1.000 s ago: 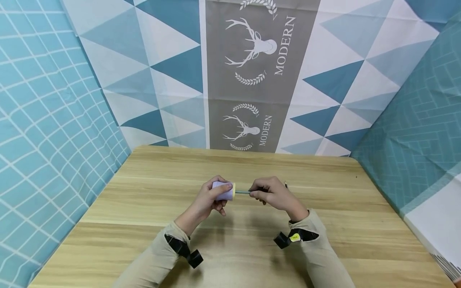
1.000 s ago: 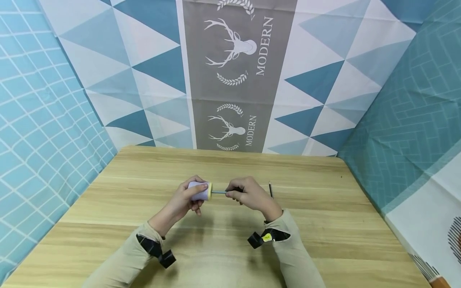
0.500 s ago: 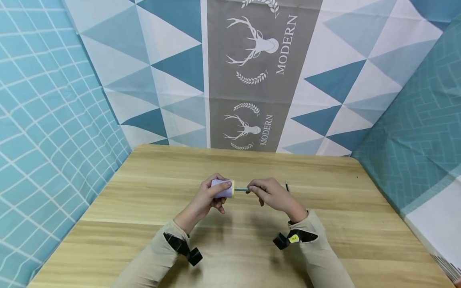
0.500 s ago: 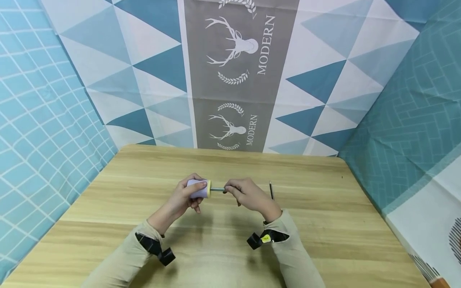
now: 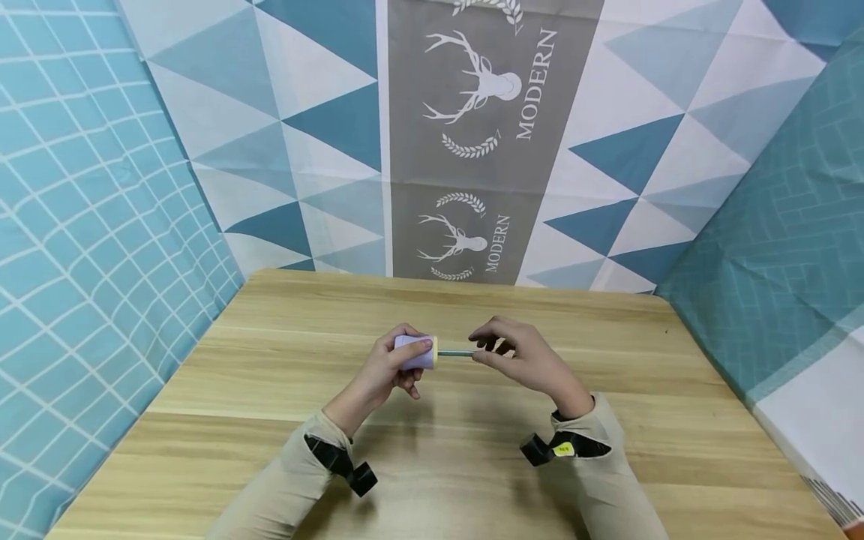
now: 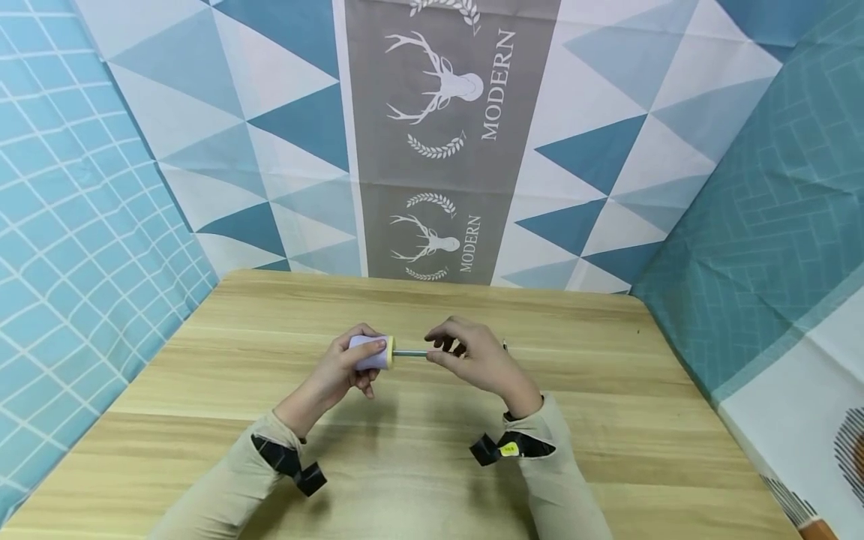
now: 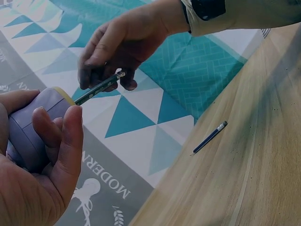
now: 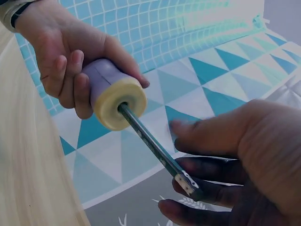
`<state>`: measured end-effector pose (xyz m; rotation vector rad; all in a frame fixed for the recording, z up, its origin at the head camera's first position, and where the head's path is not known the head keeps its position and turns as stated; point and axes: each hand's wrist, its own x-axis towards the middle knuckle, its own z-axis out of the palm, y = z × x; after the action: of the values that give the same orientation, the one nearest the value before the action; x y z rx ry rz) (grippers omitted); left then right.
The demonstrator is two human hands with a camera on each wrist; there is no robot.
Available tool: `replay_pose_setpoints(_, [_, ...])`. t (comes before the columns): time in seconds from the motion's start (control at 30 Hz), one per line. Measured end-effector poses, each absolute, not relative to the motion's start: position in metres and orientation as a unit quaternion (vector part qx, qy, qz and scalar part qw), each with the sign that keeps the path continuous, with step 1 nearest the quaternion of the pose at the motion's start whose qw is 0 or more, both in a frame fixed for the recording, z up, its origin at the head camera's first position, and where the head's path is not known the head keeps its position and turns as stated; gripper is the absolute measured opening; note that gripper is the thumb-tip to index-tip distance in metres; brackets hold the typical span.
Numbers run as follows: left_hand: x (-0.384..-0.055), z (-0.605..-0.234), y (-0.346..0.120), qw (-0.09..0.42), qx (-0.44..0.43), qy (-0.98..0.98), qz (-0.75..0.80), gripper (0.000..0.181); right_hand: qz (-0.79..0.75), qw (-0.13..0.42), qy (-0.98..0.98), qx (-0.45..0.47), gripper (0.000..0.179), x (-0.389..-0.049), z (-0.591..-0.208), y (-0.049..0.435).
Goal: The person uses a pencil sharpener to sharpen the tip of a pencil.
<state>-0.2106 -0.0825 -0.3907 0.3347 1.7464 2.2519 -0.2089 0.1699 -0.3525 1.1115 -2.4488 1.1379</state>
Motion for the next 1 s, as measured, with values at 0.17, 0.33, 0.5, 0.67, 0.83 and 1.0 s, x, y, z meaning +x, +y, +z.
replay_pose_setpoints(0.17, [-0.2086, -0.3918, -0.0829, 0.142, 0.112, 0.603, 0.777, 0.014, 0.376, 0.139, -0.833, 0.382, 0.028, -0.2073, -0.3576, 0.1652])
replay_pose_setpoints(0.33, [-0.2082, -0.3921, -0.0813, 0.141, 0.112, 0.604, 0.777, 0.014, 0.37, 0.148, -0.839, 0.37, 0.021, -0.2069, -0.3592, 0.1622])
replay_pose_setpoints(0.5, [-0.2086, -0.3925, -0.0797, 0.142, 0.112, 0.6, 0.78, 0.012, 0.365, 0.152, -0.83, 0.394, 0.018, -0.2075, -0.3589, 0.1622])
replay_pose_setpoints(0.67, [-0.2074, -0.3917, -0.0787, 0.14, 0.114, 0.598, 0.781, 0.01, 0.361, 0.161, -0.811, 0.43, 0.018, -0.2109, -0.3611, 0.1647])
replay_pose_setpoints(0.83, [-0.2075, -0.3928, -0.078, 0.14, 0.113, 0.595, 0.783, 0.009, 0.357, 0.155, -0.805, 0.447, 0.016, -0.213, -0.3615, 0.1665])
replay_pose_setpoints(1.0, [-0.2087, -0.3938, -0.0774, 0.14, 0.112, 0.594, 0.784, 0.009, 0.354, 0.126, -0.815, 0.441, 0.012, -0.2123, -0.3589, 0.167])
